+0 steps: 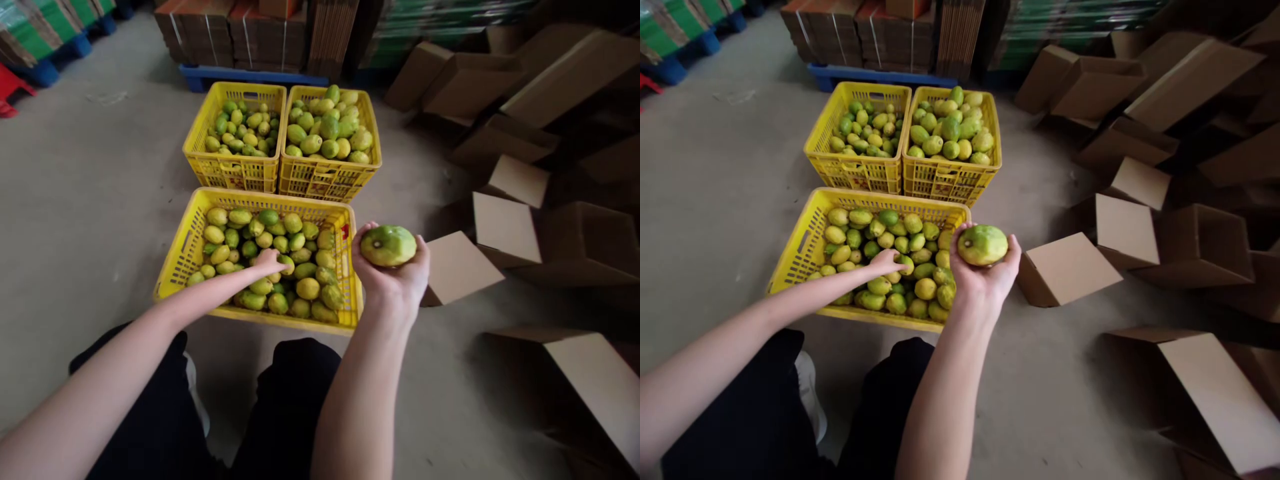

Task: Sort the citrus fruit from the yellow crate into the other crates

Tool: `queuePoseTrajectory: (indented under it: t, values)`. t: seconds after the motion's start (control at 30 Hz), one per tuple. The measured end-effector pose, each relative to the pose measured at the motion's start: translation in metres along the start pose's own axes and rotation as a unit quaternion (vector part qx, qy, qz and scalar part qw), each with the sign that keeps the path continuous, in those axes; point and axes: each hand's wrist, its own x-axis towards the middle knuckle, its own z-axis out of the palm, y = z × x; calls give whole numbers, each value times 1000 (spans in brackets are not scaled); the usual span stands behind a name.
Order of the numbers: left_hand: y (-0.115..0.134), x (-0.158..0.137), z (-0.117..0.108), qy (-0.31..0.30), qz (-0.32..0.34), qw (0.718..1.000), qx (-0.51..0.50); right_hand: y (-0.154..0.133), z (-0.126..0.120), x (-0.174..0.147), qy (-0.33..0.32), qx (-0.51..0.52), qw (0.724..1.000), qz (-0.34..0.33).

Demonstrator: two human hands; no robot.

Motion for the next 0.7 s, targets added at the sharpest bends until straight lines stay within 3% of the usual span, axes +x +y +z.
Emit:
queuePoseTrajectory:
  t: [0.1,0.2,0.3,0.4,0.5,0.6,0.7]
  values:
    - [10,4,19,-17,-67,991,118,-1,-9,6,-42,-35,999,5]
    - [19,5,23,-39,-90,978,181,1,-10,5,-102,-67,992,21]
    - [16,1,21,-69,-73,975,198,4,0,-5,-78,-39,996,31]
    - [10,-3,16,-72,-51,987,131,7,13,-17,-46,-44,997,43]
    - [17,2,-1,-77,-13,997,-4,8,19,-24,-97,-113,988,39]
    - [47,9,-38,-55,75,978,-186,7,19,-26,-164,-176,970,31]
    - [90,0,-90,25,193,938,-287,9,18,-21,-182,-190,964,46]
